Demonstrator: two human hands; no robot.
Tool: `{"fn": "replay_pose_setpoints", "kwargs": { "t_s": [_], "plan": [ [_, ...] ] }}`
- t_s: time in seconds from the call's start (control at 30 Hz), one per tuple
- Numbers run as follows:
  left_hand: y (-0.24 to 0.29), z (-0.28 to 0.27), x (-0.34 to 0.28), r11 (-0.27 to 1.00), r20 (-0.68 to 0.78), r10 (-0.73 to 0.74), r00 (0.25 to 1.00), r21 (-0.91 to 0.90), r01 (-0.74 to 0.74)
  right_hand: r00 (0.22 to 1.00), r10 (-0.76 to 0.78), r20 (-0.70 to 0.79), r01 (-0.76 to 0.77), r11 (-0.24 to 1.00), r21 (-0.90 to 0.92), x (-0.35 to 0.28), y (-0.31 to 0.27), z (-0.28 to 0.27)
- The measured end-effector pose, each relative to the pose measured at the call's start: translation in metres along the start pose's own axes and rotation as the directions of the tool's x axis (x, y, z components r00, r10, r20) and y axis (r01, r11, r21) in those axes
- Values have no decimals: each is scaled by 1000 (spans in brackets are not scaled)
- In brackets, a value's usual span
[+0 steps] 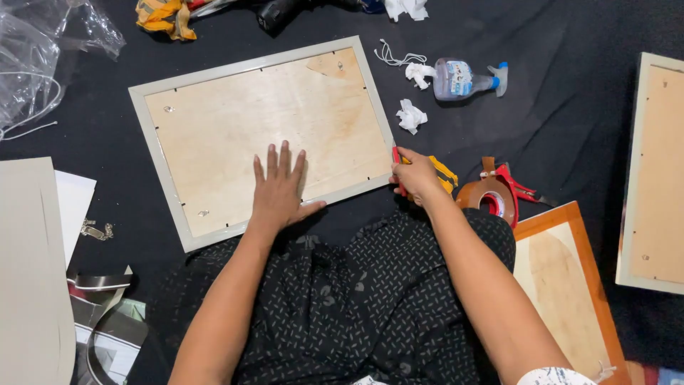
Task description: The person uses a utility knife to cut and peel off a protective plastic film from the back of a picture frame. They carefully slice along the edges and then pull the film away, leaving the frame surface exposed.
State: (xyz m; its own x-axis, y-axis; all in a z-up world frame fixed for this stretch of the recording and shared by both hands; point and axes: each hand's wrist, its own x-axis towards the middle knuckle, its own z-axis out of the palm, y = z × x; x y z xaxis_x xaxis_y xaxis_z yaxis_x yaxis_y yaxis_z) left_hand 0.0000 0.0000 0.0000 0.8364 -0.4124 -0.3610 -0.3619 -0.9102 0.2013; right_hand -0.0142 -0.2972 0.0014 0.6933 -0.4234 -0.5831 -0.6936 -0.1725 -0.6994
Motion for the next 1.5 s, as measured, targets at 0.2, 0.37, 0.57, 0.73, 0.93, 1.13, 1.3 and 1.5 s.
{"fn": "replay_pose_setpoints", "kwargs": {
  "t_s": [0.2, 0.37, 0.57, 0.73, 0.93, 1.13, 1.3, 1.5],
  "plan": [
    [-22, 12, 6, 979, 122, -169, 978, -97, 181, 999, -37, 13, 38, 996, -82, 4, 2, 9],
    [-22, 12, 8, 977, 159, -171, 972, -102, 189, 997, -81, 19, 83, 973, -217, 7, 12, 11],
    [-22, 13, 9, 977, 173, -161, 972, -109, 181, 983, -147, 111, 184, 777, -602, 10, 5, 18],
    [-20, 11, 10, 978, 180, -164, 970, -95, 184, 954, -209, 214, 299, 623, -723, -2, -3, 31],
    [-19, 5, 8, 978, 162, -159, 974, -110, 178, 935, -255, 248, 350, 528, -774, 12, 8, 37],
    [-21, 8, 12, 974, 238, -180, 954, -91, 207, 928, -373, -5, 308, 773, -555, 53, 21, 15],
    [-11, -4, 12, 969, 288, -224, 931, -41, 246, 927, -264, -265, 131, 894, -429, 27, -27, -18],
    [-8, -13, 16, 955, 380, -264, 887, -24, 294, 797, -433, -421, 326, 895, -304, 98, -32, -102]
  ]
}}
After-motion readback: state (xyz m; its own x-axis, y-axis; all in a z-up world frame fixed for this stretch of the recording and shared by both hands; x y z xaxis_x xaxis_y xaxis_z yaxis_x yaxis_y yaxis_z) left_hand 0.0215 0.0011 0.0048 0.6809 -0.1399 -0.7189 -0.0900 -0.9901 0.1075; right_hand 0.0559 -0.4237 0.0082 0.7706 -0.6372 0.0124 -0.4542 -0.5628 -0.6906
